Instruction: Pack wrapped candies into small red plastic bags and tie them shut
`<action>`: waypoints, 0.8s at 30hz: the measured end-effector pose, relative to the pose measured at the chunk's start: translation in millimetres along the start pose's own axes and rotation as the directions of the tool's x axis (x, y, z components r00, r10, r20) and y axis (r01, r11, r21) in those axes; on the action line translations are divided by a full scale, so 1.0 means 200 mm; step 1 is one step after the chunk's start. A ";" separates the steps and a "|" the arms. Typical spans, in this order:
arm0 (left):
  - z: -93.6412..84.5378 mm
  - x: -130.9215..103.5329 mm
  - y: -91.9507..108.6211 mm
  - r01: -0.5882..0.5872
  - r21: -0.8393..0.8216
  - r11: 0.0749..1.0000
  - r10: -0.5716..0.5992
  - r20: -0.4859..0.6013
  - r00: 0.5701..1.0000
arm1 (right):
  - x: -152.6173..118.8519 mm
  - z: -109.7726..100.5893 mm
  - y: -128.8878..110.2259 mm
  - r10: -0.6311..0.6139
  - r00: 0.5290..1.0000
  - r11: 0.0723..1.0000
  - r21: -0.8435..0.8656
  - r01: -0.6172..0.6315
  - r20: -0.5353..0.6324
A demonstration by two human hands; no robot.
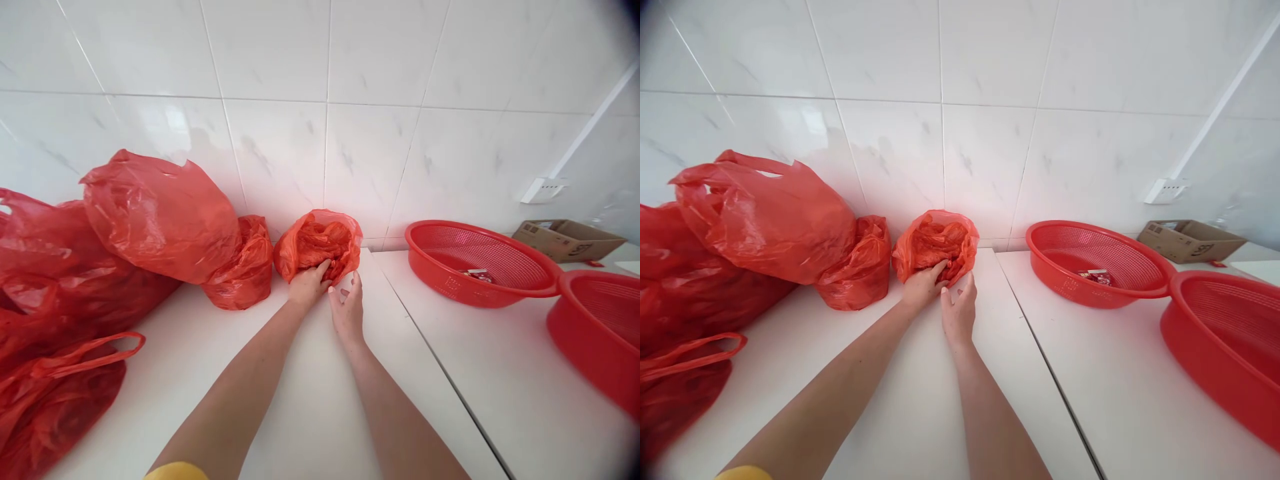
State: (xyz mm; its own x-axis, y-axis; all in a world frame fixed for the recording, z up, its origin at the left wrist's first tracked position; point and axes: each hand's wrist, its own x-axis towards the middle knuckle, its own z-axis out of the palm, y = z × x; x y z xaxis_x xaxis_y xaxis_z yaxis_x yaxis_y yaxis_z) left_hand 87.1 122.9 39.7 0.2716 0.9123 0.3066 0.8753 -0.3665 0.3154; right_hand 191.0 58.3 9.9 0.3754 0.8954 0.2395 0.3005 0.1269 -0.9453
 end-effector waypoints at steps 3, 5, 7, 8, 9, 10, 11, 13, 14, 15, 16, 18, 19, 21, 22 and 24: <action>0.01 -0.01 -0.01 -0.033 -0.010 0.999 0.033 0.016 0.999 | -0.01 -0.02 -0.02 -0.046 0.998 0.999 -0.013 0.045 -0.037; 0.00 -0.02 -0.01 -0.037 -0.014 0.999 0.037 -0.008 0.999 | -0.01 -0.03 -0.03 -0.112 0.990 0.991 -0.078 0.106 -0.084; -0.02 -0.03 -0.01 -0.043 -0.025 0.999 0.042 -0.049 0.998 | -0.02 -0.03 -0.04 -0.208 0.975 0.969 -0.148 0.196 -0.076; -0.03 -0.03 0.00 -0.053 -0.037 0.998 0.051 -0.066 0.997 | -0.03 -0.02 -0.04 -0.263 0.964 0.953 -0.167 0.252 -0.047; -0.03 -0.04 0.00 -0.068 -0.054 0.996 0.064 -0.077 0.995 | -0.03 -0.02 -0.04 -0.323 0.946 0.932 -0.173 0.317 -0.006; -0.04 -0.06 0.00 -0.087 -0.076 0.993 0.081 -0.081 0.993 | -0.04 -0.01 -0.04 -0.383 0.923 0.907 -0.176 0.382 0.032; -0.05 -0.07 0.01 -0.107 -0.101 0.989 0.100 -0.077 0.992 | -0.03 0.00 -0.03 -0.428 0.902 0.883 -0.183 0.431 0.058; -0.06 -0.10 0.01 -0.140 -0.159 0.977 0.132 -0.058 0.990 | -0.02 0.00 -0.01 -0.444 0.894 0.869 -0.210 0.447 0.066; -0.06 -0.12 0.01 -0.148 -0.191 0.970 0.141 -0.046 0.989 | -0.01 0.00 0.00 -0.413 0.909 0.881 -0.231 0.413 0.052; -0.06 -0.13 0.01 -0.152 -0.226 0.962 0.147 -0.035 0.988 | 0.00 0.00 0.02 -0.364 0.931 0.898 -0.251 0.360 0.032; -0.06 -0.15 0.00 -0.151 -0.264 0.953 0.149 -0.027 0.988 | 0.01 -0.01 0.03 -0.307 0.952 0.916 -0.268 0.298 0.011; -0.07 -0.16 -0.01 -0.145 -0.328 0.933 0.144 -0.028 0.989 | 0.04 -0.02 0.05 -0.206 0.978 0.938 -0.289 0.192 -0.019; -0.07 -0.17 -0.02 -0.138 -0.373 0.917 0.133 -0.040 0.990 | 0.05 -0.03 0.06 -0.172 0.985 0.943 -0.293 0.158 -0.023; -0.10 -0.16 -0.05 -0.093 -0.584 0.806 0.050 -0.089 0.995 | 0.06 -0.04 0.07 -0.133 0.991 0.947 -0.296 0.122 -0.018; -0.12 -0.16 -0.06 -0.071 -0.701 0.710 -0.012 -0.112 0.994 | 0.06 -0.04 0.07 -0.122 0.992 0.948 -0.299 0.112 -0.014; -0.17 -0.14 -0.08 -0.044 -0.890 0.454 -0.157 -0.129 0.979 | 0.06 -0.04 0.07 -0.107 0.994 0.946 -0.308 0.099 -0.010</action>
State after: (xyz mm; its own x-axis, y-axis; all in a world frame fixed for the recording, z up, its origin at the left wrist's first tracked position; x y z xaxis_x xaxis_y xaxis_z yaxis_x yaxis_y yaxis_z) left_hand 52.5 97.0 56.4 0.0767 0.9273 0.3663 0.0294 -0.3694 0.9288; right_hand 206.9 66.9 1.2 0.3496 0.8726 0.3411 0.5916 0.0768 -0.8026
